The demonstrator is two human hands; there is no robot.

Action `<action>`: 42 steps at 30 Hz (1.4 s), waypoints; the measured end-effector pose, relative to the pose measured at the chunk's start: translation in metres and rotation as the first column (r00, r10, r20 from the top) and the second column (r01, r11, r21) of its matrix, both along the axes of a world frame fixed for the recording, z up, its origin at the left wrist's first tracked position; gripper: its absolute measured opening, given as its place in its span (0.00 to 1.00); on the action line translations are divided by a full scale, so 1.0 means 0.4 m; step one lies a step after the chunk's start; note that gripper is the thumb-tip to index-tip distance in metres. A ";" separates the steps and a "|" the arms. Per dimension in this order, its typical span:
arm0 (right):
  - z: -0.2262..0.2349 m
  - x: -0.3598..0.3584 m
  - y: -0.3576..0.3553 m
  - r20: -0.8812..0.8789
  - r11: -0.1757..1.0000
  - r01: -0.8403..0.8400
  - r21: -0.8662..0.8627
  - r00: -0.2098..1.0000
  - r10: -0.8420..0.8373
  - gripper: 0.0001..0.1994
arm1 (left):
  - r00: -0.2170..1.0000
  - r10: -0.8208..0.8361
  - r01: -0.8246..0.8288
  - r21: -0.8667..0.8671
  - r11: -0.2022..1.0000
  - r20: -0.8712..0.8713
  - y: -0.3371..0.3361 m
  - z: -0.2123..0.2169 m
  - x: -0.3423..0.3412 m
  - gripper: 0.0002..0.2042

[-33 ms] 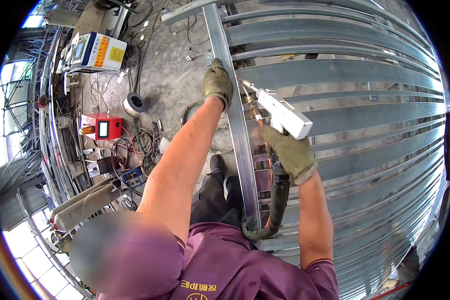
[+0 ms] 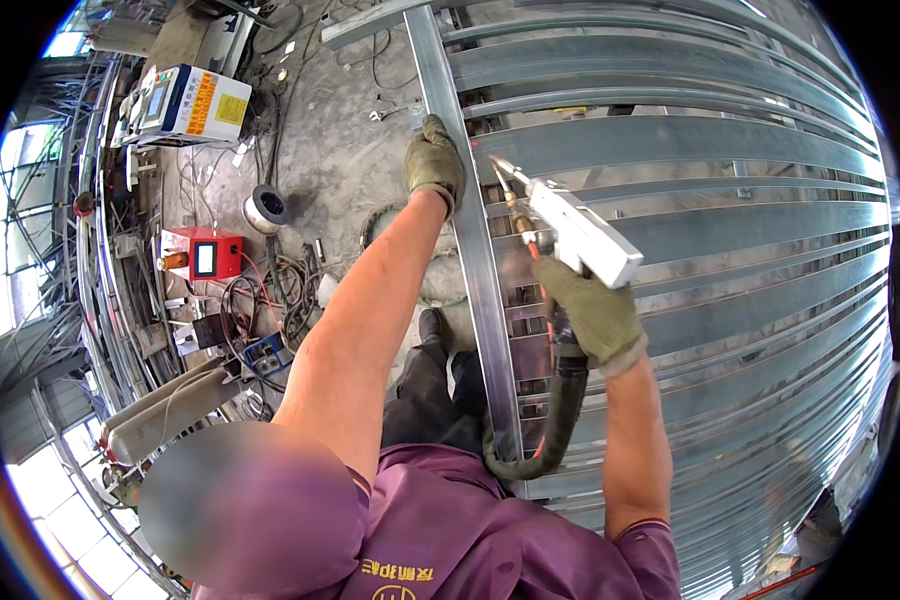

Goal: The person positions a long metal bar onto a large metal frame structure, then uses a welding torch to weld the bar to the frame. The person moves along the frame to weld multiple sections.

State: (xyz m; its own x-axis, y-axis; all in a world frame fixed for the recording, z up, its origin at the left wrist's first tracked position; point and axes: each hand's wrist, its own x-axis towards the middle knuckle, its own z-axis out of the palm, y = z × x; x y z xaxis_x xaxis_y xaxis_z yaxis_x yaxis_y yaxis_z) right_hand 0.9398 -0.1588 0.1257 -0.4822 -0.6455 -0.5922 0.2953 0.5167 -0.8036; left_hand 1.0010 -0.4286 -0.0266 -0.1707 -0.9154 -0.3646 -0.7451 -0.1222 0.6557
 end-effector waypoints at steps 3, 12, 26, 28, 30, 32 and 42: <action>0.023 0.005 0.079 0.013 0.991 0.117 -0.062 0.993 -0.116 0.07 | 0.996 0.079 -0.073 -0.133 0.988 0.036 0.007 -0.018 -0.001 0.36; 0.015 0.081 0.236 0.153 0.996 0.093 0.010 0.984 -0.093 0.13 | 0.995 0.093 -0.095 -0.046 0.994 -0.040 0.014 0.011 -0.009 0.38; -0.009 0.119 0.214 0.221 0.996 0.089 0.009 0.971 -0.089 0.18 | 0.997 0.070 -0.071 -0.018 0.997 -0.039 0.005 -0.009 -0.013 0.38; -0.015 0.128 0.210 0.161 0.993 0.102 -0.057 0.983 -0.091 0.12 | 0.997 0.067 -0.068 -0.029 0.997 -0.041 0.000 -0.019 -0.009 0.37; -0.019 0.127 0.210 0.157 0.996 0.075 -0.041 0.985 -0.068 0.14 | 0.995 0.061 -0.065 -0.049 0.997 -0.073 -0.012 -0.041 -0.007 0.37; -0.024 0.126 0.212 0.137 0.997 0.058 -0.043 0.989 -0.051 0.15 | 0.997 0.057 -0.061 -0.069 0.996 -0.049 -0.018 -0.057 -0.001 0.36; -0.018 0.114 0.212 0.184 1.000 0.015 0.020 0.983 -0.018 0.21 | 1.000 0.021 -0.022 -0.038 0.999 -0.014 0.007 -0.002 -0.010 0.39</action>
State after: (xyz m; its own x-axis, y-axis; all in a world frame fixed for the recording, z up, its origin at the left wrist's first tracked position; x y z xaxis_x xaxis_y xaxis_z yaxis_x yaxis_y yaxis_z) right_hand 0.9854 -0.0738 0.1183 -0.3740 -0.6269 -0.6835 0.4463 0.5244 -0.7251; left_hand 0.9970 -0.4259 -0.0274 -0.1556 -0.9320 -0.3274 -0.7336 -0.1129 0.6701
